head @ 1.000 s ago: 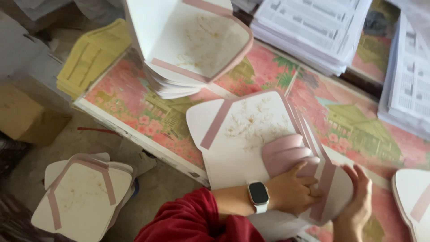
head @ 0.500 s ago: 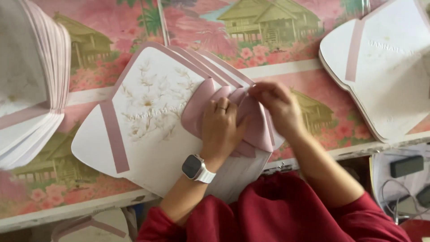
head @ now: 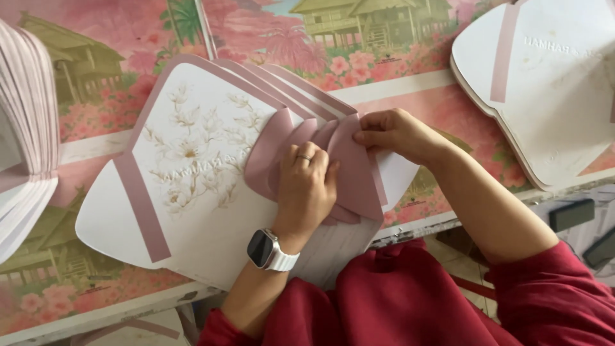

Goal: Folding paper templates into envelopes by creasing the side and bottom flaps

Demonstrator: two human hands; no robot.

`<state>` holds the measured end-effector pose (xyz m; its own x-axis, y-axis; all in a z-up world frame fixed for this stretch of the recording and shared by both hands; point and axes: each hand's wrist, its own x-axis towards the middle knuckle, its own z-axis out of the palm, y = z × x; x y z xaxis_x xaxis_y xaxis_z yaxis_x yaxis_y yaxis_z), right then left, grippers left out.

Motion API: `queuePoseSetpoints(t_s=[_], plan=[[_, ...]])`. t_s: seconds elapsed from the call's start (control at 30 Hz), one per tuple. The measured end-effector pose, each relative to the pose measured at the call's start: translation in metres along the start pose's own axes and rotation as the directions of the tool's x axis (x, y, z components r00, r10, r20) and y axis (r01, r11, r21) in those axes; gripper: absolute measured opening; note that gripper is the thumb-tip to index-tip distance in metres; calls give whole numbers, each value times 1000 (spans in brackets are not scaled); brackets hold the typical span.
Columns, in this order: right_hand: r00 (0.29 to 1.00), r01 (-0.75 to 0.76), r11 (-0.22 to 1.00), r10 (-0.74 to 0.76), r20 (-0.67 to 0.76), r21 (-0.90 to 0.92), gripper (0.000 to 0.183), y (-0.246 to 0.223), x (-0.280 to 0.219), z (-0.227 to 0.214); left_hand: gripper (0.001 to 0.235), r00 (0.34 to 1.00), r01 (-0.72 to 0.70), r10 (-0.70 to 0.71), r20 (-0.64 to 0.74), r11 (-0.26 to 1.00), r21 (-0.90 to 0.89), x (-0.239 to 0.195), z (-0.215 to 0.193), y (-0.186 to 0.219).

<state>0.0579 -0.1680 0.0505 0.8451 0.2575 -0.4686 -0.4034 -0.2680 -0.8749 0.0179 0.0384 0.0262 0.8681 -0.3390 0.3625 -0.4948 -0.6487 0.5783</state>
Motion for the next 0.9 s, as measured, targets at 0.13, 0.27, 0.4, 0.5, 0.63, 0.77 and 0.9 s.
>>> queuePoseSetpoints(t_s=[0.13,0.27,0.4,0.5,0.63,0.77,0.9], plan=[[974,-96,970,138,180,-222,19,14,-9,-11,26,999,-1,0,-43,1000,-12,2,0,-2],[971,-175,983,180,158,-45,18,72,-8,-16,24,991,-39,37,-130,999,-14,1,1,3],[963,-210,977,214,164,-47,24,29,-36,2,24,988,-48,43,-151,998,-29,-1,10,-4],[915,-294,952,305,263,-82,29,32,-43,6,24,994,-10,9,-105,1000,-1,1,8,-5],[951,-283,959,281,129,-3,15,36,-59,18,26,983,-63,60,-174,998,-12,1,5,0],[951,-268,963,266,160,-7,15,34,-80,32,28,990,-52,50,-135,999,-7,-1,14,-8],[962,-267,962,263,77,53,15,65,-86,14,31,985,-96,87,-148,994,-58,-2,11,-12]])
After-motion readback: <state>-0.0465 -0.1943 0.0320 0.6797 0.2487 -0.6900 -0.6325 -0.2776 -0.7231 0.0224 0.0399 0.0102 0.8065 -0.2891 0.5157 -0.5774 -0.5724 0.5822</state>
